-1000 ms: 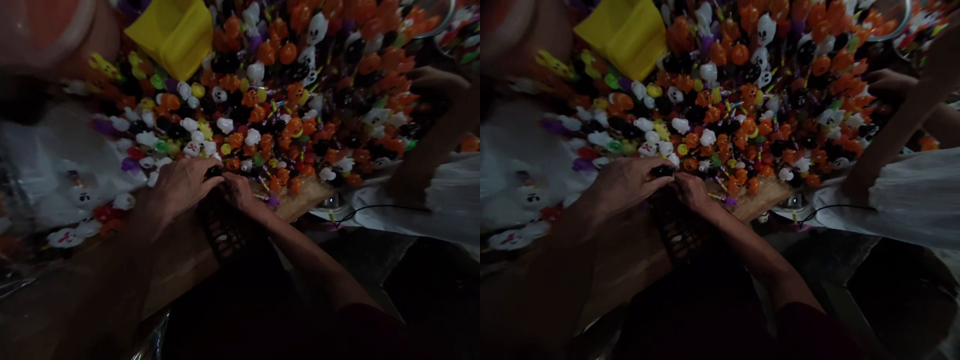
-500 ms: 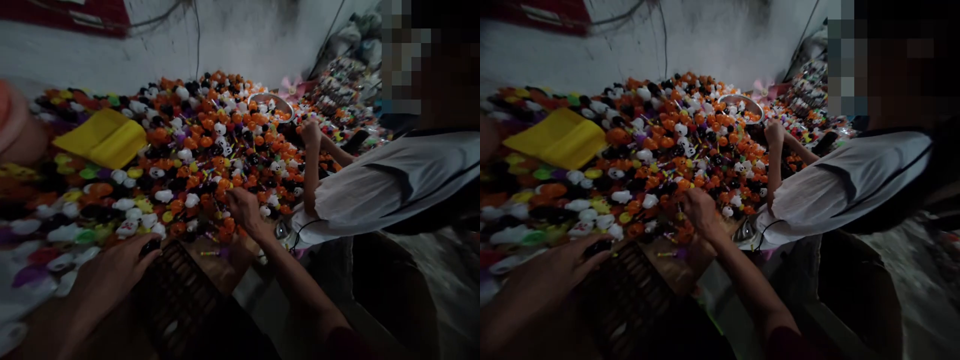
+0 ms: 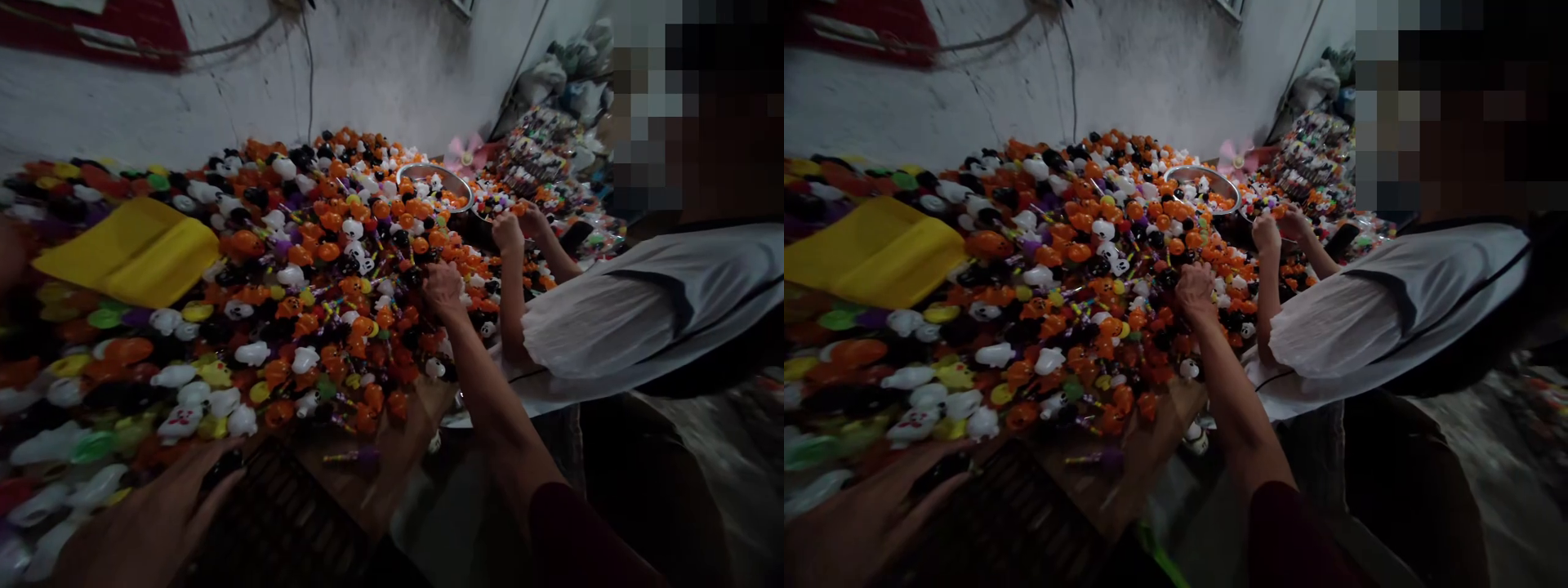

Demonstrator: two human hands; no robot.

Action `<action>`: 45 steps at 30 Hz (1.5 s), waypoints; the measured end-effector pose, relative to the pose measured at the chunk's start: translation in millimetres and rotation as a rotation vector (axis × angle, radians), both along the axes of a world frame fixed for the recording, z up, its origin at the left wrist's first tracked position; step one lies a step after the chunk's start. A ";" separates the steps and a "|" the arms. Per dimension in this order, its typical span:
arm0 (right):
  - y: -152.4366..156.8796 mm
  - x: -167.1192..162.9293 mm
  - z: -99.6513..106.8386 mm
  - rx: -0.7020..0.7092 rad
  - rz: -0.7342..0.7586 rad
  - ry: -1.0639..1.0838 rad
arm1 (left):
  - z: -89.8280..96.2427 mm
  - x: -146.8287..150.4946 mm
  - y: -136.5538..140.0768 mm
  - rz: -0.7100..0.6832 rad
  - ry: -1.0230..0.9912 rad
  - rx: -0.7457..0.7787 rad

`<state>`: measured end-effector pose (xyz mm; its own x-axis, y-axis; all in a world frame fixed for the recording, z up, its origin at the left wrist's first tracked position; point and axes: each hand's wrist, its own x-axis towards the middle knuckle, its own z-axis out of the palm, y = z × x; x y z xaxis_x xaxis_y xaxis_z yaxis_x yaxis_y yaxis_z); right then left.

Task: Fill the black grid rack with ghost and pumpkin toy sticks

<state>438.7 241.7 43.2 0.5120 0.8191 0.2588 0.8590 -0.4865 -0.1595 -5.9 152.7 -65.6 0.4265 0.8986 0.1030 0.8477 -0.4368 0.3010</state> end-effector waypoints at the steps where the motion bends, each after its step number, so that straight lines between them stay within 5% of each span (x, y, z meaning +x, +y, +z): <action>1: -1.7 2.1 1.1 0.004 0.009 -0.003 | 2.8 1.8 -0.9 0.022 -0.001 0.012; 5: -19.0 3.0 11.4 0.364 0.142 0.143 | 34.7 15.4 -4.6 0.050 0.115 -0.079; 8: -36.0 -12.9 10.6 0.623 0.342 0.642 | 60.2 26.8 -6.8 0.037 0.164 -0.163; 13: -63.6 -60.5 -16.9 0.590 0.459 1.450 | 80.4 35.5 -9.4 0.035 0.168 -0.223; 16: -80.7 -85.1 -32.6 0.524 0.472 1.633 | 89.8 37.5 -10.2 0.057 0.207 -0.257; 19: -93.9 -105.6 -40.4 0.464 0.515 1.724 | 104.2 46.7 -11.8 0.071 0.110 -0.102; 22: -101.7 -125.4 -43.7 0.393 0.570 1.769 | 120.0 64.7 -14.2 0.089 -0.258 -0.042; 27: -114.4 -151.1 -44.3 0.252 0.656 1.692 | 130.6 85.1 -7.9 -0.013 -0.837 -0.311; 33: -113.0 -162.2 -34.9 0.365 0.936 0.925 | 141.1 76.2 18.1 -0.047 -0.631 -0.204; 36: -105.8 -174.7 -42.1 0.299 0.952 0.620 | 150.4 66.7 22.7 -0.077 -0.484 -0.153; 40: -104.1 -200.4 -75.9 0.179 0.929 0.691 | 149.6 41.1 13.3 -0.029 -0.424 -0.137; 45: -99.7 -228.8 -116.7 0.141 0.855 0.939 | 115.5 13.9 -3.4 0.033 -0.234 -0.205</action>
<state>209.9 142.0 -73.5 -0.1294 0.9719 0.1967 0.4190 0.2334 -0.8775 8.0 149.3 49.9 0.3825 0.9239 0.0100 0.7579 -0.3199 0.5686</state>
